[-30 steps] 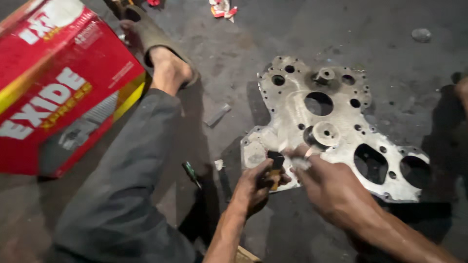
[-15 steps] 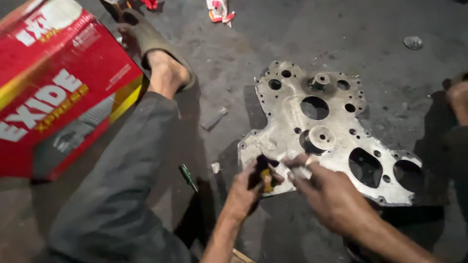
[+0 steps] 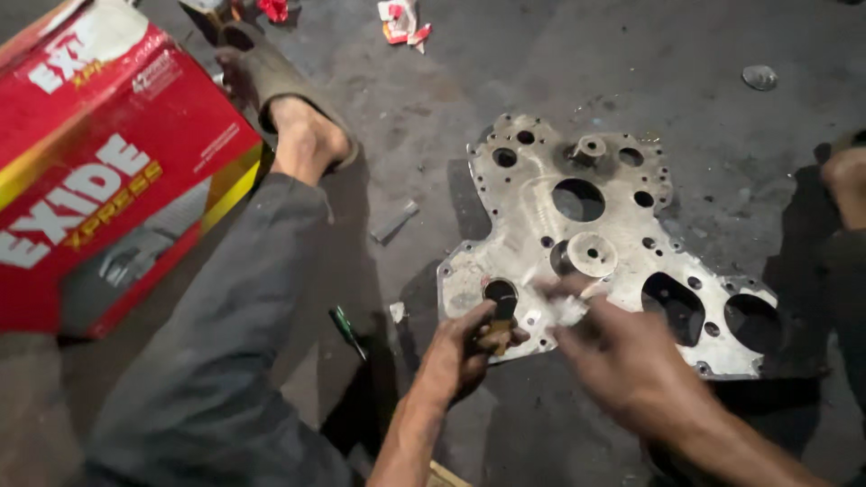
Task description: The person sits on the floor and cleans a large, irregularly shaped metal part using a small brush and a scraper. They scrub the surface and edges of the part, focusing on removing residue from the holes and flat areas.
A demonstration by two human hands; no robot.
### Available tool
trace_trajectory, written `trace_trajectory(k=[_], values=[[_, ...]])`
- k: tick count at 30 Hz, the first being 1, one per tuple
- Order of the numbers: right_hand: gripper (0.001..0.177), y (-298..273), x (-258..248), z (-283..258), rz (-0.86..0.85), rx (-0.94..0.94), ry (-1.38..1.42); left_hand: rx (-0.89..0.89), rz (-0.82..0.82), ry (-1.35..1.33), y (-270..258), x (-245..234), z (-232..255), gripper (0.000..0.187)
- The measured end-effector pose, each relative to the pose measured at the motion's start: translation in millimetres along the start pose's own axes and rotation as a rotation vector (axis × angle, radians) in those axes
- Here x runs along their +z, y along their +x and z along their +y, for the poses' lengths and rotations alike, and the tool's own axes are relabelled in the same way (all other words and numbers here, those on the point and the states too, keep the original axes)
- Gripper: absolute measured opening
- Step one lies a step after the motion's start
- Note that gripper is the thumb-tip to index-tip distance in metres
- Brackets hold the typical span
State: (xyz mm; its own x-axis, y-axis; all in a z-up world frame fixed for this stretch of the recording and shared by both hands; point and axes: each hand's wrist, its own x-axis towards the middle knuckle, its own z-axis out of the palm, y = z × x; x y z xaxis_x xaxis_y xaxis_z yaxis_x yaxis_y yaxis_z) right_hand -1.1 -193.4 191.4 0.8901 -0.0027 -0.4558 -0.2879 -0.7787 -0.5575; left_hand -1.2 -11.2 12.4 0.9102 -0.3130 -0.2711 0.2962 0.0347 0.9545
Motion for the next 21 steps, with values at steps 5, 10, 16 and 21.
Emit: trace_trajectory(k=[5, 10, 16, 21], values=[[0.045, 22, 25, 45, -0.025, -0.639, 0.12, 0.361, -0.03, 0.228, -12, -4, 5, 0.055], [0.047, 26, 21, 31, -0.054, -0.185, -0.025, 0.188, 0.016, 0.143, -4, -4, -15, 0.02], [0.057, 28, -10, 25, -0.046, -0.036, 0.067, 0.093, 0.062, -0.126, 12, 0, -22, 0.017], [0.068, 23, -1, 123, -0.059, 0.167, 0.191, 0.096, 0.177, -0.107, 21, 9, -11, 0.022]])
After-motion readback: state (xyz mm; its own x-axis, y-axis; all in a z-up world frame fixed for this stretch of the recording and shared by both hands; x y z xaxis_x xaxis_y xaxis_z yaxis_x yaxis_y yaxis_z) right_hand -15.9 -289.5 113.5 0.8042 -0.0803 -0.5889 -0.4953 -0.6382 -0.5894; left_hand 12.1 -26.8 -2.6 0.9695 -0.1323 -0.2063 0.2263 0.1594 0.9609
